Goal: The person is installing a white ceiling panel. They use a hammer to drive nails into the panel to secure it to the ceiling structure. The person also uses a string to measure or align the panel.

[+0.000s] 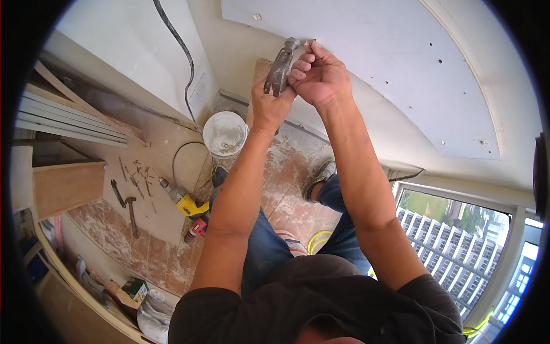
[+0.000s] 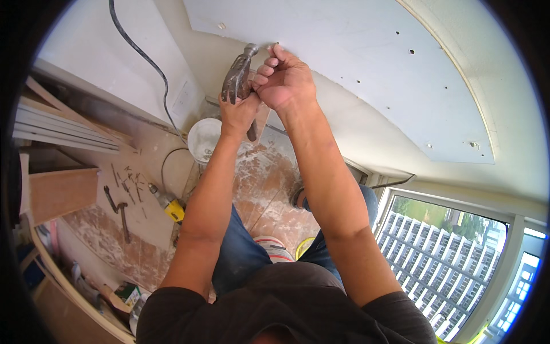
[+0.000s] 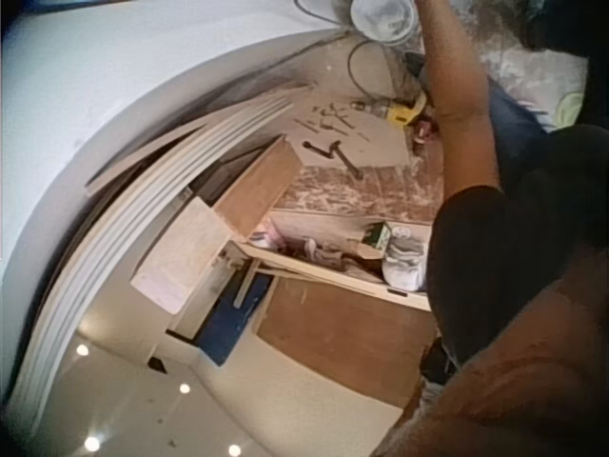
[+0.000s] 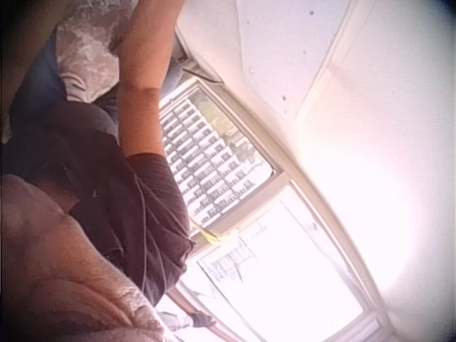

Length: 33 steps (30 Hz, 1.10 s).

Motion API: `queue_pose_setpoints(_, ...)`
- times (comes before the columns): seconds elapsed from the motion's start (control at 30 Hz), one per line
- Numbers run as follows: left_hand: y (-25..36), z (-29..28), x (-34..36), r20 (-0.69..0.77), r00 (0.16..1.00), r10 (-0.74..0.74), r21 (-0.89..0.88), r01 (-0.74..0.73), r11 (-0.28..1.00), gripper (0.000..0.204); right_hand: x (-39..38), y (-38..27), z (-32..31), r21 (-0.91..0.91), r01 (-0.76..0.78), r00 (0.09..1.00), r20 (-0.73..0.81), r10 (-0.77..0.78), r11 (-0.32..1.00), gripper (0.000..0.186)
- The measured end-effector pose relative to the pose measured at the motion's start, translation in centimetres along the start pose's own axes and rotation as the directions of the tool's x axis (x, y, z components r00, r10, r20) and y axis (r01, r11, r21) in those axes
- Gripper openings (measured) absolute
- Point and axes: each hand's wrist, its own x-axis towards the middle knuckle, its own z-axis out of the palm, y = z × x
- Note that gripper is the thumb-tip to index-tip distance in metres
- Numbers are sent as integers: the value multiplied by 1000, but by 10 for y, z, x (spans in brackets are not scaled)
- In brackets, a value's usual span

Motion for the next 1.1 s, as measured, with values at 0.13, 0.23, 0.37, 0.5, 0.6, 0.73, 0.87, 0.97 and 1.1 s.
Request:
queue_pose_setpoints(0.13, -1, -4, 0, 7, 1000, -24, 109, 23, 994, 8, 1, -4, -3, -24, -53, 996, -78, 51, 998, 13)
queue_pose_setpoints(0.23, 0, -7, -4, 5, 996, 91, 165, -91, 982, 7, -28, -3, 3, -632, 148, 939, -151, -308, 760, 6)
queue_pose_setpoints(0.37, -6, 1, -7, 11, 998, 63, 89, -63, 994, 7, -31, -30, -10, -189, 300, 17, 981, -193, -935, 24)
queue_pose_setpoints(0.5, -16, 9, -9, 5, 1000, 17, 62, -17, 998, 8, -8, -48, -12, 33, 90, 5, 999, 34, -995, 27)
queue_pose_setpoints(0.6, -16, 14, -12, 14, 998, -63, 2, 63, 998, 8, 3, -53, -14, 79, 36, -54, 996, 77, -996, 30)
queue_pose_setpoints(0.73, -14, 15, -14, 21, 998, -62, -13, 62, 998, 7, 8, -50, -14, 89, 116, -85, 993, 79, -989, 21)
queue_pose_setpoints(0.87, -16, 18, -16, 36, 996, -78, -88, 81, 993, 7, 15, -50, -15, 93, 113, -152, 985, 75, -989, 20)
queue_pose_setpoints(0.97, -11, 20, -17, 42, 994, -101, -114, 106, 988, 5, 16, -50, -14, 78, 129, -182, 982, 54, -989, 19)
queue_pose_setpoints(1.1, -6, 23, -13, 60, 990, -125, -59, 128, 990, 4, 19, -47, -14, 47, 146, -212, 977, 15, -988, 18)
